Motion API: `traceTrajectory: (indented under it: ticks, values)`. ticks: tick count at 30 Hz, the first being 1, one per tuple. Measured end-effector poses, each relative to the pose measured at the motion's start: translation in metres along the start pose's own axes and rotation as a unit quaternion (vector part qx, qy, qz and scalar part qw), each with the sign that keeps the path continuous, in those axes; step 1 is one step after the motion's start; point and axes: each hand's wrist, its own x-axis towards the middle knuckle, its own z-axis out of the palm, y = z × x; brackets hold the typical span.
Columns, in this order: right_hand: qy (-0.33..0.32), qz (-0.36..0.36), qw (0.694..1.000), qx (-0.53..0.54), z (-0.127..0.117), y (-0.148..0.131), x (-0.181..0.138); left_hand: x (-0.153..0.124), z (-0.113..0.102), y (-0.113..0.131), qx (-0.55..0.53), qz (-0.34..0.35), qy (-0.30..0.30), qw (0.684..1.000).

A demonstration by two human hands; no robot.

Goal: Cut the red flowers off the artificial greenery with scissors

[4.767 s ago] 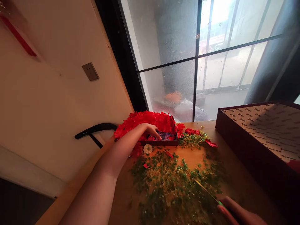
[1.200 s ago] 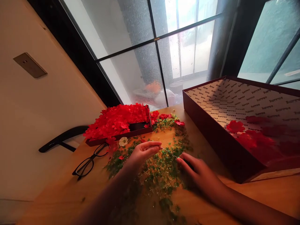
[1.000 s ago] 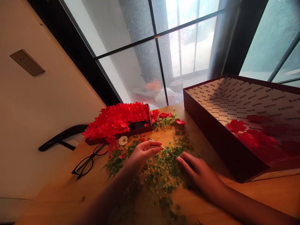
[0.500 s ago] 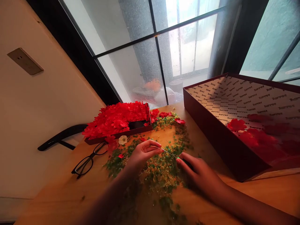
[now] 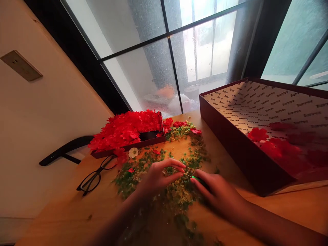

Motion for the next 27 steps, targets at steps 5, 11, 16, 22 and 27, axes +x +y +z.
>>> traceTrajectory:
  ticks: [5, 11, 16, 22, 27]
  values:
    - [-0.026, -0.056, 0.997, -0.045, 0.001, -0.001, -0.003, -0.005, 0.01, 0.008, 0.05, 0.047, -0.006, 0.998]
    - [-0.028, -0.043, 0.999, -0.003, -0.003, -0.006, -0.004, -0.005, 0.013, 0.012, 0.06, 0.062, 0.009, 0.996]
    - [-0.02, -0.023, 0.998, 0.047, -0.006, -0.008, -0.002, -0.005, 0.011, 0.01, 0.092, 0.066, 0.023, 0.993]
    - [-0.013, -0.034, 0.998, 0.06, -0.003, -0.005, -0.002, -0.004, 0.013, 0.008, 0.094, 0.041, 0.02, 0.995]
    - [-0.015, -0.049, 0.995, 0.091, -0.002, -0.003, -0.001, -0.003, 0.006, 0.013, 0.063, 0.042, -0.015, 0.997]
